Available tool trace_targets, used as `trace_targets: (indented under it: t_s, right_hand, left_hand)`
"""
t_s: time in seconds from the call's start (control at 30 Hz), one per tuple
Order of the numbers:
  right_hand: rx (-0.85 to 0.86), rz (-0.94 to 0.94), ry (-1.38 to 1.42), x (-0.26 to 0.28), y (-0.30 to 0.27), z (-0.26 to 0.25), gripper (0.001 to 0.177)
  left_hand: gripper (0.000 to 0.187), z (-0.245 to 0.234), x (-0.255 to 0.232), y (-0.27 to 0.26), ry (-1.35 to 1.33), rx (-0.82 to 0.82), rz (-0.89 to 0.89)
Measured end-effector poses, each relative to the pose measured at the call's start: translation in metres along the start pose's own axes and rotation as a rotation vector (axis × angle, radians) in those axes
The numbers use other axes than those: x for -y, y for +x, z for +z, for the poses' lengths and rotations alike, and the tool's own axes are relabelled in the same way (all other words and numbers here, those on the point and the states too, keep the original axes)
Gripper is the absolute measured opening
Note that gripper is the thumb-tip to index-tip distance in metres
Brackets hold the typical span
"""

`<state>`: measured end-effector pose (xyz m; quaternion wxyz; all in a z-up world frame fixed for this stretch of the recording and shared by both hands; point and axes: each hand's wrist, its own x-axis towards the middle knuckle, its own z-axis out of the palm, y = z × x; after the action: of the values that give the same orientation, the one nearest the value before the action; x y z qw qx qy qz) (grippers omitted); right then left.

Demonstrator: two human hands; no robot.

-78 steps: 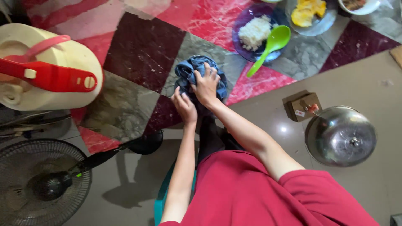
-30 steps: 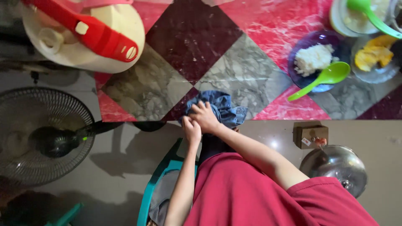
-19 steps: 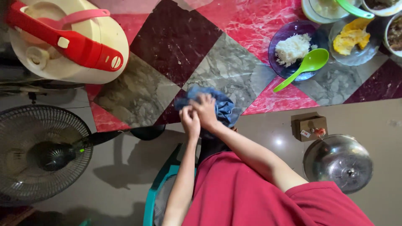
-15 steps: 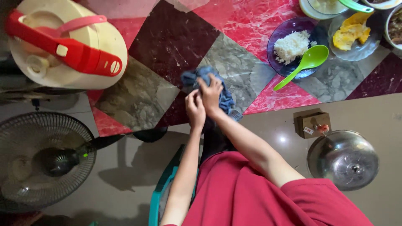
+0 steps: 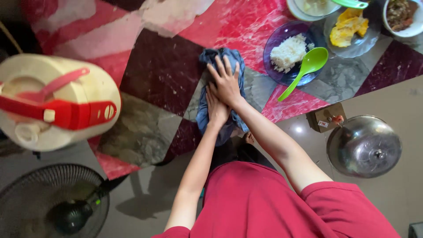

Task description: Wiping down a dining table with a cloth and organizing food items before covering them with a mesh cover.

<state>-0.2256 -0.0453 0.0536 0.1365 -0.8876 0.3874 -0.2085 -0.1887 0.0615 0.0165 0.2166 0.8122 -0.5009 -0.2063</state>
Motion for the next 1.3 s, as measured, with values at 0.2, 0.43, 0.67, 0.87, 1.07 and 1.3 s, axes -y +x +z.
trace_targets:
  t_s: [0.2,0.43,0.67,0.87,1.07,1.3]
  right_hand:
    - [0.001,-0.048,0.012,-0.022,0.017,0.013,0.070]
    - [-0.153,0.126,-0.067,-0.058,0.079,0.039,0.065]
    - [-0.194,0.235,-0.085,-0.095,0.127,0.028,0.066]
    - [-0.258,0.403,-0.148,-0.127,0.136,0.031,0.062]
    - [-0.321,0.380,-0.150,-0.127,0.123,0.026,0.063]
    - [-0.289,0.273,-0.074,-0.110,0.097,0.015,0.062]
  left_hand:
    - [0.080,0.019,0.022,0.031,0.208,-0.056,0.110]
    - [0.068,0.009,0.021,0.117,0.184,-0.047,0.222]
    - [0.067,0.023,0.010,0.190,0.167,-0.051,0.301]
    - [0.080,0.015,-0.002,0.234,0.122,0.198,0.494]
    - [0.092,0.000,-0.011,0.223,0.038,0.196,0.531]
    - [0.105,-0.002,-0.009,0.187,-0.025,0.166,0.500]
